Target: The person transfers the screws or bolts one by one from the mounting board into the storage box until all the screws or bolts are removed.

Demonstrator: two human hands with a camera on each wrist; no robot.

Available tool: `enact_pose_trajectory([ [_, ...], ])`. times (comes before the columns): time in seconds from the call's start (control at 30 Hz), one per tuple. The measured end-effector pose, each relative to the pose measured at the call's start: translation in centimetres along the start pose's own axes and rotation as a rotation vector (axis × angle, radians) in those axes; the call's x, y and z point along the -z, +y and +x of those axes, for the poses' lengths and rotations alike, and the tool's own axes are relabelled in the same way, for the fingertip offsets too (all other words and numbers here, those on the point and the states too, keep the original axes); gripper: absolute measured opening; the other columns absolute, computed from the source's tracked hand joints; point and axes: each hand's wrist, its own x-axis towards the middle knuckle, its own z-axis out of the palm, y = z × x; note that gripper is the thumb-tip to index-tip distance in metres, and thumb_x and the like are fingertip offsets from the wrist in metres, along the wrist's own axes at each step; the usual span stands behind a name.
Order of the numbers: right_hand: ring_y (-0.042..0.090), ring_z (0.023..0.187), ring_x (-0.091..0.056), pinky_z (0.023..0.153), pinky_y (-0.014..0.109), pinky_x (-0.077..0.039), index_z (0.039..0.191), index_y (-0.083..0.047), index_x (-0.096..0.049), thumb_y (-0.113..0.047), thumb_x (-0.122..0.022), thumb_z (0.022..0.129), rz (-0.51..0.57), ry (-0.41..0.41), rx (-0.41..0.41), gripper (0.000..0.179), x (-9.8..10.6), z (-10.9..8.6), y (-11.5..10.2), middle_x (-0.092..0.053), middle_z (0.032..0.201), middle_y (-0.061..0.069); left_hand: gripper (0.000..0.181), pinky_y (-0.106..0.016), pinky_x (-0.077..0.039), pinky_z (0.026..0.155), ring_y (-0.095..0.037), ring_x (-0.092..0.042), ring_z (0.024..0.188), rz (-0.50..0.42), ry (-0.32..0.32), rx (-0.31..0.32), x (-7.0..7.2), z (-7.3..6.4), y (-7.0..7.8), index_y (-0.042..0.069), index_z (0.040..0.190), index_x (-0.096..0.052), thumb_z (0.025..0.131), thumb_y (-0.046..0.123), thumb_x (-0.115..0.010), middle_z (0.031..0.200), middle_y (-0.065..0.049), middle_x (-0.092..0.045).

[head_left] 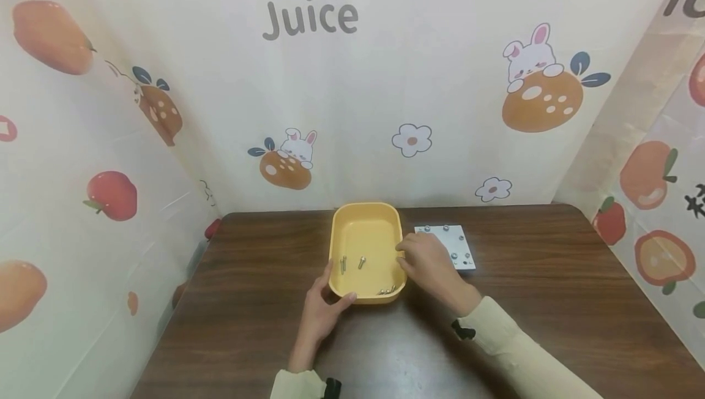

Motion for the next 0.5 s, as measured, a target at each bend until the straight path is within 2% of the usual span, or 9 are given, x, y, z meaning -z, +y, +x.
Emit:
enact_pose_trajectory([
  [0.23,0.03,0.093,-0.07,0.089,0.05,-0.056,0.096,-0.004,-0.081,-0.008,-0.089,0.08,0.055,0.021,-0.058,0.018,0.5,-0.8,0.8,-0.077,0.096,0.008,0.094,-0.062,-0.039,0.118,-0.046,-0.049,0.144,-0.003,0.0,0.005,0.0,-0.1,0.1,0.015,0.165,-0.038,0.087,0.023,-0.089,0.158,-0.025,-0.048],
  [0.5,0.033,0.1,-0.071,0.092,0.053,-0.056,0.102,-0.004,-0.08,-0.01,-0.089,0.083,0.019,0.015,-0.127,0.022,1.1,-2.2,2.1,-0.078,0.103,0.01,0.095,-0.063,-0.038,0.119,-0.046,-0.05,0.143,-0.007,0.001,-0.006,0.0,0.0,0.0,0.013,0.165,-0.039,0.085,0.022,-0.089,0.157,-0.027,-0.048],
])
